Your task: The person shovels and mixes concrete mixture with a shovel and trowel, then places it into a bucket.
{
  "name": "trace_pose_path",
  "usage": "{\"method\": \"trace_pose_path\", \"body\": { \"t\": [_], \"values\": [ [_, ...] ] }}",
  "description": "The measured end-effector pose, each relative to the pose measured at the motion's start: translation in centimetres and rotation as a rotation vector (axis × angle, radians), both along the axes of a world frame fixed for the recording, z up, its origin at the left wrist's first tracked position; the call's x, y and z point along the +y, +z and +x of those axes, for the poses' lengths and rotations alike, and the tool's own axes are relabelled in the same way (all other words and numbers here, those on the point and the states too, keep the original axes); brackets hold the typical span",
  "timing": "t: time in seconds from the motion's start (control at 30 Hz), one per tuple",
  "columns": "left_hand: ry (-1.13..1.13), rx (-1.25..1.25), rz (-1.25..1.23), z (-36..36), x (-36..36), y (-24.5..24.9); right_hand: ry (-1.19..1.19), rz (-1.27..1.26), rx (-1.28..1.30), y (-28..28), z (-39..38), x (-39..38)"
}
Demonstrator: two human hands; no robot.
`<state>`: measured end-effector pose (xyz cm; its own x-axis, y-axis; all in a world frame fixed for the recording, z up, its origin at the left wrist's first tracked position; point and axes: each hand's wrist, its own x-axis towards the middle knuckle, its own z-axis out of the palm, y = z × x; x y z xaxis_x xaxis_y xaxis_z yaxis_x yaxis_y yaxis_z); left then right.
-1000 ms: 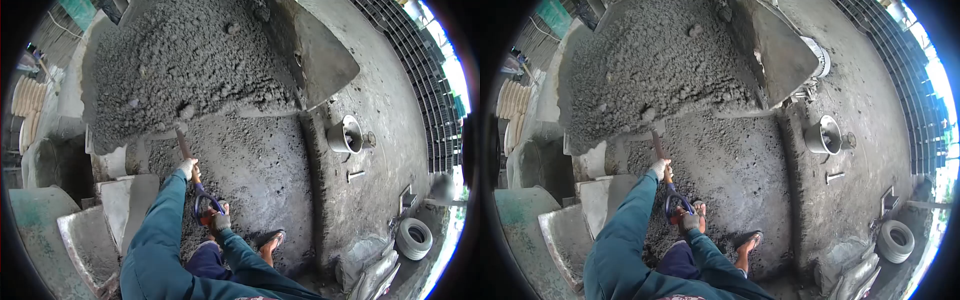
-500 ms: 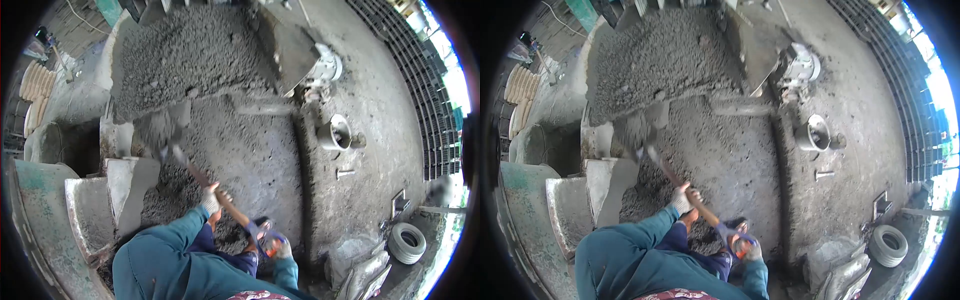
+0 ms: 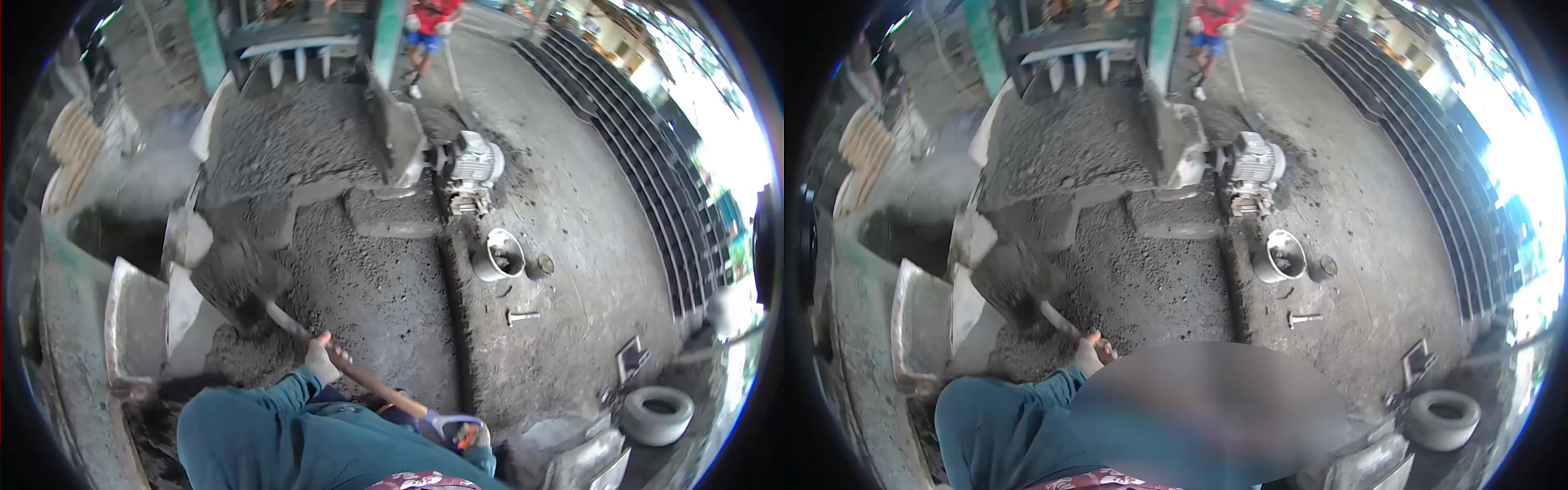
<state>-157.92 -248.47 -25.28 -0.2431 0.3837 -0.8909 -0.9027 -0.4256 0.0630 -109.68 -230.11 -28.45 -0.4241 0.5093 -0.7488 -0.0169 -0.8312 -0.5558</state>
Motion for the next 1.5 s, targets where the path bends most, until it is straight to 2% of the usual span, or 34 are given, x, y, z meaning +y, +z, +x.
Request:
{"method": "trace_pose_path", "body": {
  "t": [0.03, 0.07, 0.1, 0.13, 0.17, 0.2, 0.23, 0.27, 0.33, 0.37, 0.4, 0.47, 0.57, 0.67, 0.8, 0.9, 0.97, 1.17, 1.2, 1.3, 1.33, 1.4, 1.5],
  "values": [
    [0.001, 0.126, -0.003, -1.3, 0.9, 3.8, 0.039, 0.067, -0.017, -2.0, -1.6, 0.0],
    [-0.117, 0.48, -0.009, -2.9, 1.2, 5.2, -0.019, -0.076, -0.026, -0.1, -5.7, 0.7],
    [-0.131, 0.602, 0.036, -5.6, 1.4, 2.3, 0.051, -0.18, -0.009, -1.9, -7.6, 1.8],
    [-0.051, 0.666, 0.007, -5.5, 2.8, 5.6, 0.088, -0.056, 0.009, -0.6, -9.0, 2.4],
    [-0.104, 0.54, 0.093, -5.7, 2.9, 6.9, 0.429, 0.364, -0.181, -3.2, -8.3, 4.4],
    [-0.126, 0.56, 0.255, -6.1, 2.2, 3.9, 0.276, 0.215, -0.12, 1.7, -8.5, 5.1],
    [-0.1, 0.544, 0.164, -4.5, 2.1, 3.3, 0.139, 0.071, -0.039, 7.8, -9.2, 6.6],
    [-0.003, 0.446, 0.018, -2.4, 2.0, 1.5, 0.148, 0.169, -0.08, 9.2, -8.5, 7.8],
    [0.069, 0.267, -0.088, 1.8, 1.2, -0.8, 0.242, 0.336, -0.266, 12.0, -7.5, 9.9],
    [0.008, 0.374, -0.147, 4.0, 0.1, -4.1, 0.273, 0.406, -0.289, 12.2, -6.8, 11.0],
    [0.035, 0.266, -0.294, 6.7, 0.4, -3.3, 0.313, 0.466, -0.319, 11.9, -6.2, 11.9],
    [0.098, 0.167, -0.402, 10.0, -0.1, -5.5, 0.415, 0.539, -0.385, 13.8, -5.7, 12.8],
    [0.128, 0.234, -0.286, 10.6, -3.5, -14.1, 0.47, 0.646, -0.38, 13.4, -6.8, 14.0],
    [0.006, 0.217, -0.345, 11.9, 0.4, -12.3, 0.624, 0.718, -0.487, 17.5, -8.6, 13.1],
    [-0.19, 0.186, -0.301, 13.0, 8.7, -8.6, 0.628, 0.821, -0.495, 18.3, -10.2, 12.2],
    [-0.293, 0.189, -0.247, 12.4, 11.5, -7.1, 0.6, 0.86, -0.478, 15.7, -11.1, 12.7],
    [-0.336, 0.192, -0.221, 11.1, 12.4, -6.9, 0.583, 0.777, -0.499, 15.1, -11.9, 13.0],
    [-0.374, 0.204, -0.194, 5.5, 13.9, -7.0, 0.554, 0.631, -0.499, 14.4, -14.9, 15.3],
    [-0.375, 0.208, -0.196, 4.4, 14.1, -7.1, 0.549, 0.649, -0.495, 13.3, -15.8, 16.0],
    [-0.358, 0.217, -0.211, 1.5, 14.5, -7.2, 0.605, 0.697, -0.515, 14.2, -18.4, 17.3],
    [-0.351, 0.219, -0.212, 0.8, 14.5, -7.2, 0.58, 0.671, -0.488, 14.7, -19.3, 17.5],
    [-0.328, 0.224, -0.22, -0.6, 14.7, -7.3, 0.62, 0.652, -0.448, 12.0, -21.1, 18.8],
    [-0.274, 0.221, -0.236, -2.2, 14.7, -7.0, 0.707, 0.643, -0.442, 12.8, -23.2, 20.1]
  ]
}}
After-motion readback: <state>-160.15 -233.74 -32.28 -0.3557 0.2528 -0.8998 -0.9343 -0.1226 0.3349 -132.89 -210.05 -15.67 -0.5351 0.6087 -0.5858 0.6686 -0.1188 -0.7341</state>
